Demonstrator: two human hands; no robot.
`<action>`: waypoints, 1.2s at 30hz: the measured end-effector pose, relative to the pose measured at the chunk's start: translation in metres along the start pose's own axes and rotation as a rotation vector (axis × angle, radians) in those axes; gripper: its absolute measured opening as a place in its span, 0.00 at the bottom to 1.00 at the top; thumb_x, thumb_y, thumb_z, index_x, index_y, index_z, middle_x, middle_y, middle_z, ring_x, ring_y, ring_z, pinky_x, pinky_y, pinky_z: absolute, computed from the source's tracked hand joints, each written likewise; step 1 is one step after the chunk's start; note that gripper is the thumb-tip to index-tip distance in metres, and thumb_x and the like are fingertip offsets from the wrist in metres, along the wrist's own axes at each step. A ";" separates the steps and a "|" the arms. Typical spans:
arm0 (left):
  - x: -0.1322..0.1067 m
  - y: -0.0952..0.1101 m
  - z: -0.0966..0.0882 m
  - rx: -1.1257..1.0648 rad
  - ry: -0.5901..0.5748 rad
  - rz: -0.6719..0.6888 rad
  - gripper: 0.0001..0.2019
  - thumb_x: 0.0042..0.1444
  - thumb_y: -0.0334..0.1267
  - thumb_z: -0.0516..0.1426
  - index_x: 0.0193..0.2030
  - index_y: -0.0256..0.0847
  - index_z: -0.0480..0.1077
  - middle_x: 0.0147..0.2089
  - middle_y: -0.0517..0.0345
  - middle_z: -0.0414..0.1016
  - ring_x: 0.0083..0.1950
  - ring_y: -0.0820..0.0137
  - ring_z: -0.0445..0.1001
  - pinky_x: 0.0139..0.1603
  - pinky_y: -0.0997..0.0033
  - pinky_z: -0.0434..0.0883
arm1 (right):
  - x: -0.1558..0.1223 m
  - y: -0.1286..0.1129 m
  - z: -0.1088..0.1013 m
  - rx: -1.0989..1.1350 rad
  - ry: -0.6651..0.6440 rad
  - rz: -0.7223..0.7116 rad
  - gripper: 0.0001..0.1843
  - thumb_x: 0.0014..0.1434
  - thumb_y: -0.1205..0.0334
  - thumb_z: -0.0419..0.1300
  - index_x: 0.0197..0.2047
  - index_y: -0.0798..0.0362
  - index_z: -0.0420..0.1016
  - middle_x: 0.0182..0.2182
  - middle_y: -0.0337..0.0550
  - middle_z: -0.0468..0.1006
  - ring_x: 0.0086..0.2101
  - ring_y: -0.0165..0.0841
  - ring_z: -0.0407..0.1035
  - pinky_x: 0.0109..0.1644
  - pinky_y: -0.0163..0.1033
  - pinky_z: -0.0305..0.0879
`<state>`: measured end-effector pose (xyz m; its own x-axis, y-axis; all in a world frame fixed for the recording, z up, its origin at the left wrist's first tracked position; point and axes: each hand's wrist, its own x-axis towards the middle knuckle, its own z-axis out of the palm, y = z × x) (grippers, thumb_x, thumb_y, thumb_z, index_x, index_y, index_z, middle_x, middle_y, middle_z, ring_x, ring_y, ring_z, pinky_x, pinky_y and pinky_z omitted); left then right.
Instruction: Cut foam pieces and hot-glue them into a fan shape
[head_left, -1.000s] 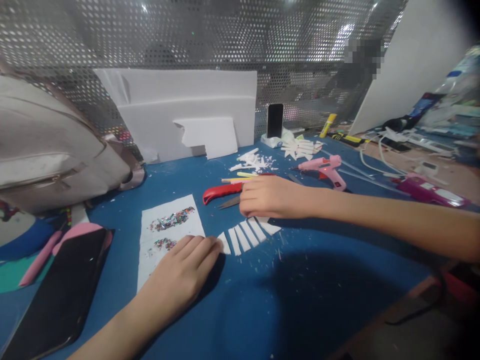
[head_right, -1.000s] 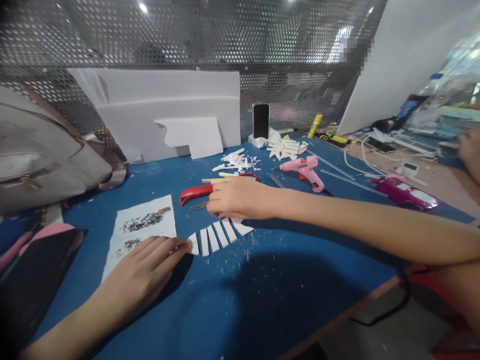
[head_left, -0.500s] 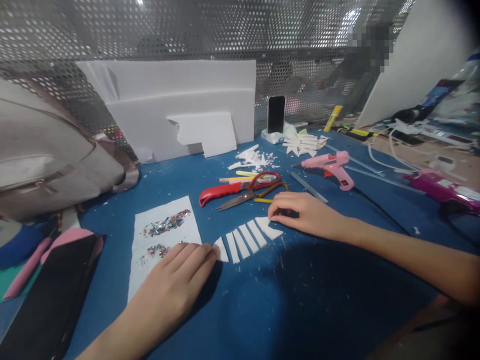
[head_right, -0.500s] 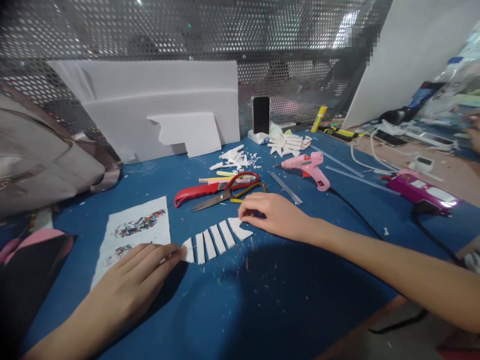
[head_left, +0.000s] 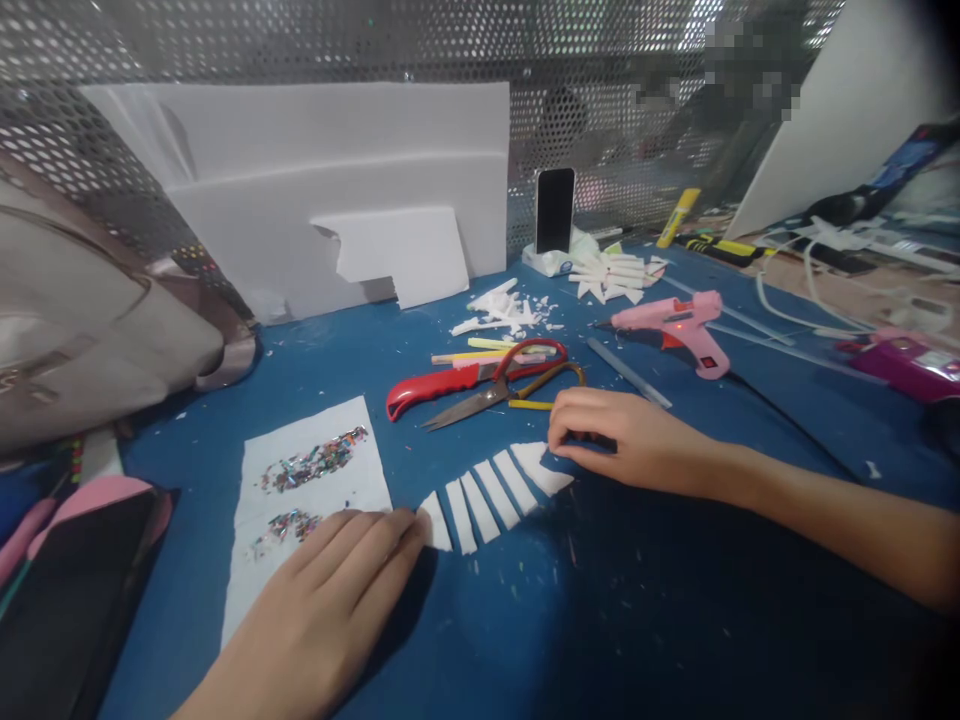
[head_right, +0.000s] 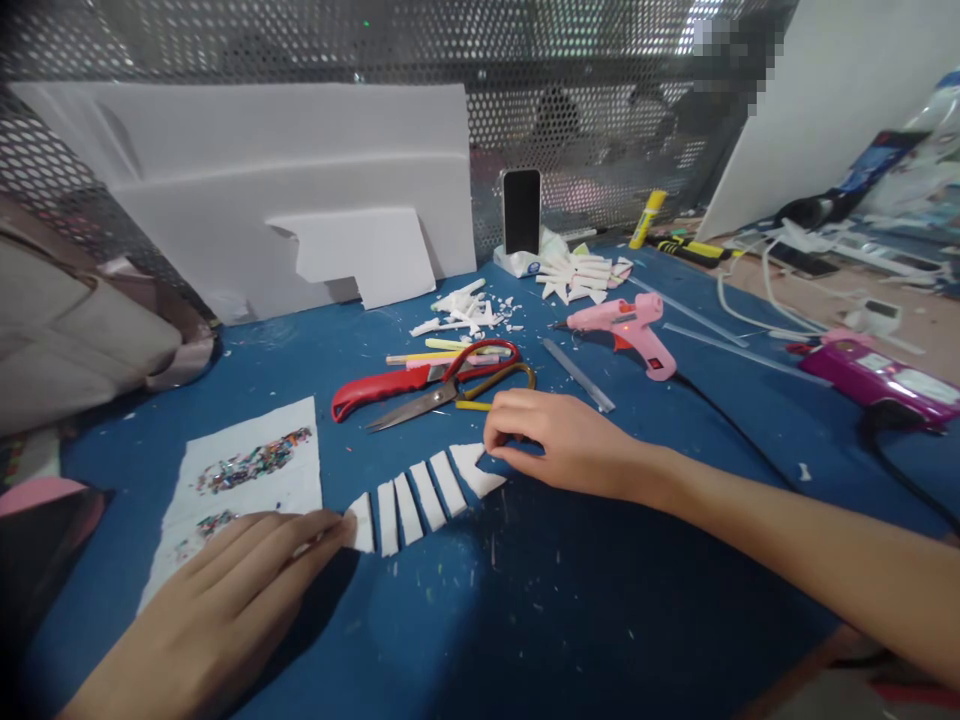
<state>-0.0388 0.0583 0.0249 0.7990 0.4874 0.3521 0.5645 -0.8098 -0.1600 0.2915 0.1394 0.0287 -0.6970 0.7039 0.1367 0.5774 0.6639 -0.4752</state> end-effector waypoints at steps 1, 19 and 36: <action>0.000 0.000 0.000 -0.002 0.001 0.000 0.17 0.65 0.24 0.44 0.54 0.30 0.69 0.49 0.48 0.72 0.48 0.64 0.66 0.52 0.62 0.61 | 0.000 0.000 0.000 -0.003 -0.005 0.000 0.06 0.63 0.64 0.55 0.38 0.51 0.73 0.39 0.43 0.74 0.39 0.33 0.68 0.43 0.38 0.62; 0.002 0.001 -0.006 0.146 -0.045 0.081 0.18 0.64 0.23 0.42 0.54 0.29 0.68 0.49 0.49 0.75 0.46 0.62 0.70 0.54 0.58 0.60 | 0.000 0.000 0.001 -0.013 -0.009 0.001 0.08 0.65 0.62 0.53 0.38 0.50 0.73 0.39 0.43 0.74 0.39 0.33 0.68 0.42 0.38 0.63; -0.005 0.002 0.008 0.044 -0.006 -0.025 0.16 0.65 0.26 0.45 0.55 0.34 0.67 0.49 0.49 0.73 0.47 0.63 0.69 0.51 0.59 0.64 | -0.002 0.001 0.002 -0.191 0.031 -0.129 0.13 0.69 0.61 0.49 0.40 0.52 0.74 0.39 0.44 0.75 0.38 0.33 0.69 0.41 0.38 0.63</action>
<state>-0.0404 0.0567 0.0155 0.7855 0.5095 0.3512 0.5930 -0.7821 -0.1917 0.2926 0.1385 0.0263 -0.7585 0.6159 0.2131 0.5568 0.7823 -0.2791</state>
